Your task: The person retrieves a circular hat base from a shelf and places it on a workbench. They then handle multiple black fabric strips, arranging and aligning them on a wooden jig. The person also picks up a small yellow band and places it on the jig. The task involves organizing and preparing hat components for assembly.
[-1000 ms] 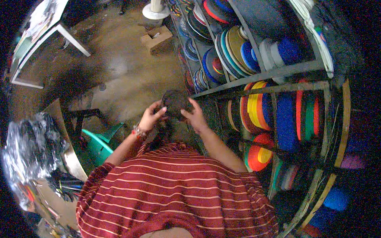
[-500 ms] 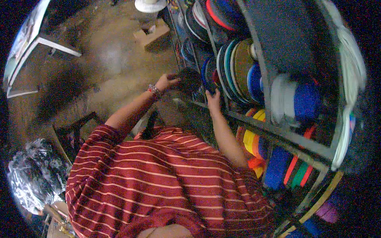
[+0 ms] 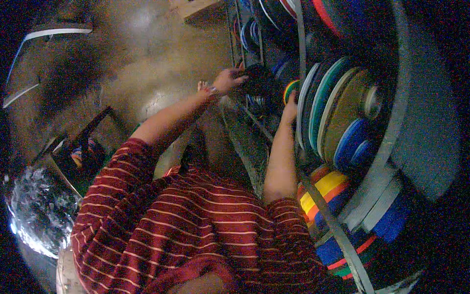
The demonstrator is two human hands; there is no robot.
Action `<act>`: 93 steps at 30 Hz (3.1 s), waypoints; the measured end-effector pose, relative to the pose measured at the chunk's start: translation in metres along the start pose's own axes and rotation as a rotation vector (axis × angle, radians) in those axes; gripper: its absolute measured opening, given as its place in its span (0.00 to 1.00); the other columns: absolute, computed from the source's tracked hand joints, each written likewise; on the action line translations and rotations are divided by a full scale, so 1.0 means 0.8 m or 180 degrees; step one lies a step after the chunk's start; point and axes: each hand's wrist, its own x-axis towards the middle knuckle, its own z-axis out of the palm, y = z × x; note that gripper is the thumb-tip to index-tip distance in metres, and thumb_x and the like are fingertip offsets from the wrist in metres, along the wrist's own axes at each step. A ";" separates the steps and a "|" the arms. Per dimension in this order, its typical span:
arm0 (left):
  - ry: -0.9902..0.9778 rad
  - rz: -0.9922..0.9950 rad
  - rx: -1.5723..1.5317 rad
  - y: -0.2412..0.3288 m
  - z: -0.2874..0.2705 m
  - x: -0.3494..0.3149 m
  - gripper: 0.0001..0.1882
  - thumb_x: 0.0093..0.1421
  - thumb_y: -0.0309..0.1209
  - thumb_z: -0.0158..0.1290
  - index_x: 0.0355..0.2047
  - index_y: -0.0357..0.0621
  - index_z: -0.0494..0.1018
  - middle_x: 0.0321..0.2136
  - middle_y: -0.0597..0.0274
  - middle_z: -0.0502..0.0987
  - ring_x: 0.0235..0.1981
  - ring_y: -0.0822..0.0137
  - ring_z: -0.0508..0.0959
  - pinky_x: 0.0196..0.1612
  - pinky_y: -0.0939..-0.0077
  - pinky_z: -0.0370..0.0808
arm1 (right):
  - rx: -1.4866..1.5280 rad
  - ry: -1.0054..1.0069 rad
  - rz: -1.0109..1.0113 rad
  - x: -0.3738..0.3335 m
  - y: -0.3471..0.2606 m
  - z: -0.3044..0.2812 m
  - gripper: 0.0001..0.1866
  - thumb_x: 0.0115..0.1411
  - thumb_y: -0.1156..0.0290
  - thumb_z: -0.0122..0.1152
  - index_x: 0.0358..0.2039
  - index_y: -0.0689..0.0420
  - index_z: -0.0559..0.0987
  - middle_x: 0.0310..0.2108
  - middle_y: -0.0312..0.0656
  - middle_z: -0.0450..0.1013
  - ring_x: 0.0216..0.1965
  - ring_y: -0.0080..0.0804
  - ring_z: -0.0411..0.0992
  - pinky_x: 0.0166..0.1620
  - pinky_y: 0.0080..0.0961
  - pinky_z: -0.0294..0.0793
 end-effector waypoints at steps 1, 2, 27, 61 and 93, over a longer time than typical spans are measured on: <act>-0.0074 0.0015 0.0049 0.005 0.013 0.018 0.21 0.51 0.44 0.51 0.42 0.44 0.70 0.31 0.55 0.76 0.31 0.61 0.77 0.38 0.68 0.71 | -0.0124 0.0045 0.0170 -0.001 0.005 -0.007 0.36 0.49 0.53 0.58 0.51 0.67 0.62 0.54 0.53 0.57 0.55 0.45 0.55 0.56 0.29 0.52; -0.0218 -0.0195 -0.0517 0.011 0.037 0.032 0.21 0.51 0.43 0.51 0.42 0.44 0.70 0.32 0.54 0.76 0.32 0.59 0.76 0.39 0.67 0.71 | -0.0231 0.0100 0.0327 -0.001 0.010 -0.011 0.34 0.51 0.54 0.56 0.51 0.67 0.62 0.54 0.52 0.56 0.55 0.44 0.55 0.56 0.28 0.52; 0.1326 0.0251 0.0012 0.067 -0.033 -0.178 0.17 0.51 0.38 0.48 0.37 0.40 0.70 0.32 0.45 0.73 0.37 0.50 0.72 0.41 0.62 0.69 | -0.1257 -0.2805 -0.4200 -0.189 -0.146 -0.008 0.25 0.54 0.62 0.48 0.50 0.58 0.57 0.46 0.48 0.58 0.48 0.43 0.55 0.48 0.36 0.55; 0.6532 -0.3424 0.0342 -0.283 0.096 -1.496 0.14 0.54 0.28 0.46 0.41 0.38 0.67 0.43 0.50 0.67 0.46 0.56 0.67 0.48 0.66 0.64 | 0.2540 -0.5086 -0.5924 -1.316 -0.460 -0.208 0.09 0.53 0.68 0.53 0.28 0.62 0.74 0.25 0.44 0.71 0.27 0.32 0.70 0.34 0.25 0.69; 0.5715 -0.3711 -0.0460 -0.330 0.048 -1.469 0.33 0.52 0.37 0.49 0.58 0.59 0.50 0.60 0.46 0.34 0.59 0.40 0.33 0.56 0.42 0.35 | -0.1554 -0.7451 -0.2719 -1.482 -0.471 -0.223 0.13 0.57 0.59 0.49 0.22 0.53 0.70 0.13 0.28 0.64 0.11 0.16 0.59 0.14 0.13 0.56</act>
